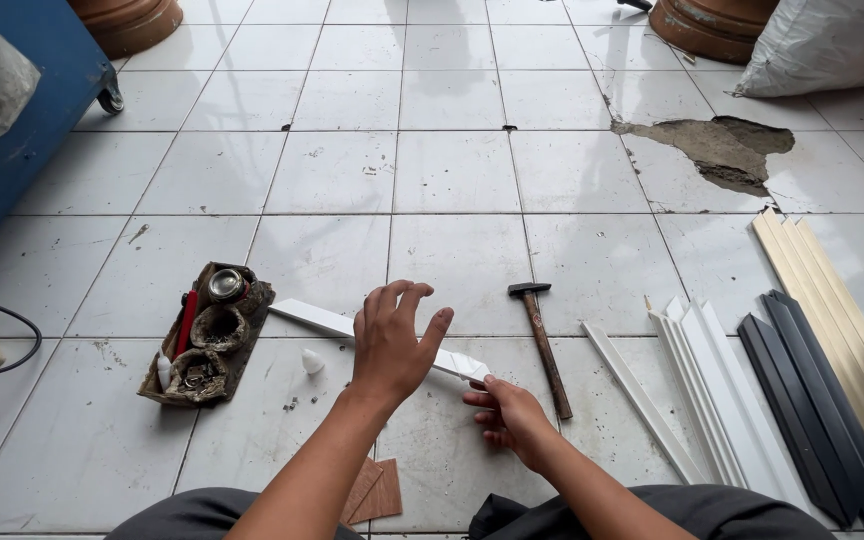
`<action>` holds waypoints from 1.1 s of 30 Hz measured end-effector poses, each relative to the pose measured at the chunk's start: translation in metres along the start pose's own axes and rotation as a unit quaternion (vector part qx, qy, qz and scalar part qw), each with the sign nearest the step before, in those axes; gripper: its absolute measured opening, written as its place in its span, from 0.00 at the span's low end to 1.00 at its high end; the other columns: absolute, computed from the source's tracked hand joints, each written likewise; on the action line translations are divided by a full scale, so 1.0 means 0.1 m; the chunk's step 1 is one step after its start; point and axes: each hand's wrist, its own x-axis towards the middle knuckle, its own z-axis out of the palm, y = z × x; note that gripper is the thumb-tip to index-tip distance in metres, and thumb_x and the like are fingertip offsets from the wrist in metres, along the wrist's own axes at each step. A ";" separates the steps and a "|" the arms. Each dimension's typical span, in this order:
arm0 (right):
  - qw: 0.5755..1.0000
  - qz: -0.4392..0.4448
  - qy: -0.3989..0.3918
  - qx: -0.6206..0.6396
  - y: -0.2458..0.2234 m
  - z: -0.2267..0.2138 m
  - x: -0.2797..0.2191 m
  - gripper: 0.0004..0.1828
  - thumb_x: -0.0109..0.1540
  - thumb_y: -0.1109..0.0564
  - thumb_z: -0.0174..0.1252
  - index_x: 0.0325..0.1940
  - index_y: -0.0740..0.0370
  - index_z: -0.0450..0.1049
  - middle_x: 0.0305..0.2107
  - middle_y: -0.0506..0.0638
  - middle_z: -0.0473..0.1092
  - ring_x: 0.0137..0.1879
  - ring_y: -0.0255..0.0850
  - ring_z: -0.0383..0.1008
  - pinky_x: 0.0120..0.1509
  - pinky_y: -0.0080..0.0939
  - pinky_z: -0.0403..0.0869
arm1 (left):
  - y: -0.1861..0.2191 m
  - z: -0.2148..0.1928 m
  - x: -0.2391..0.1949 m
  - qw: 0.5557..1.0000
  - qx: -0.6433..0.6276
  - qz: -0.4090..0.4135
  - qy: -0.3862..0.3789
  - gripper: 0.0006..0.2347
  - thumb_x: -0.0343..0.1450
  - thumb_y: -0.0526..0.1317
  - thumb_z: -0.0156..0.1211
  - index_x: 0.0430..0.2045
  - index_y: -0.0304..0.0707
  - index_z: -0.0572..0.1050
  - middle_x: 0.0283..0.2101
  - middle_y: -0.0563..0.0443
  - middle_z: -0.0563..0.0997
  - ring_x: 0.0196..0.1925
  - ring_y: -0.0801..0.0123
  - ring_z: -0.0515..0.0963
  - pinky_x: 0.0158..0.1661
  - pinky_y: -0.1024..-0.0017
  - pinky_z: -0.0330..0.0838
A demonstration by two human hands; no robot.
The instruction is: Assembling white frame pieces by aligning them at the corners on the floor.
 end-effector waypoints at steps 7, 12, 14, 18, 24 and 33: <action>0.989 -0.061 0.032 -0.134 0.03 -0.04 0.02 0.19 0.62 0.50 0.38 0.48 0.61 0.68 0.28 0.48 0.69 0.28 0.33 0.62 0.28 0.30 0.62 | -0.02 0.06 -0.06 1.000 0.024 0.009 -0.012 0.16 0.65 0.51 0.47 0.39 0.42 0.70 0.47 0.48 0.68 0.52 0.61 0.62 0.51 0.56 0.52; 0.991 -0.011 0.096 0.091 0.02 -0.17 0.11 0.18 0.62 0.51 0.38 0.42 0.64 0.69 0.31 0.49 0.68 0.32 0.37 0.59 0.35 0.36 0.61 | -0.02 0.06 -0.07 0.997 0.039 -0.031 -0.056 0.17 0.66 0.52 0.44 0.41 0.44 0.69 0.49 0.50 0.67 0.56 0.61 0.60 0.52 0.57 0.51; 0.996 -0.011 0.072 0.051 0.01 -0.14 0.07 0.18 0.62 0.51 0.37 0.44 0.63 0.68 0.31 0.50 0.68 0.31 0.37 0.61 0.33 0.35 0.61 | -0.01 0.07 -0.07 0.997 0.037 -0.030 -0.057 0.17 0.66 0.52 0.44 0.41 0.44 0.69 0.49 0.50 0.67 0.56 0.61 0.59 0.52 0.56 0.51; 0.980 -0.054 0.038 -0.186 0.04 -0.05 0.05 0.23 0.60 0.51 0.39 0.59 0.55 0.58 0.29 0.48 0.70 0.27 0.33 0.65 0.26 0.30 0.61 | -0.05 0.14 -0.07 0.996 0.048 -0.030 -0.073 0.18 0.65 0.53 0.44 0.41 0.44 0.69 0.50 0.50 0.66 0.56 0.61 0.59 0.51 0.56 0.51; 0.851 -0.107 0.115 -0.501 -0.17 -0.12 -0.21 0.25 0.59 0.41 0.38 0.59 0.46 0.59 0.26 0.37 0.73 0.40 0.28 0.72 0.44 0.31 0.68 | -0.09 0.21 -0.08 0.991 0.067 -0.038 -0.110 0.19 0.65 0.54 0.43 0.43 0.45 0.69 0.53 0.48 0.64 0.60 0.59 0.55 0.52 0.55 0.50; 0.788 -0.227 0.257 -0.511 -1.00 -1.10 -0.81 0.21 0.57 0.56 0.51 0.53 0.67 0.66 0.35 0.61 0.72 0.42 0.52 0.73 0.42 0.45 0.72 | 0.23 -0.12 -0.16 0.981 0.052 -0.036 -0.183 0.19 0.67 0.49 0.45 0.49 0.40 0.65 0.53 0.36 0.64 0.61 0.45 0.57 0.53 0.39 0.51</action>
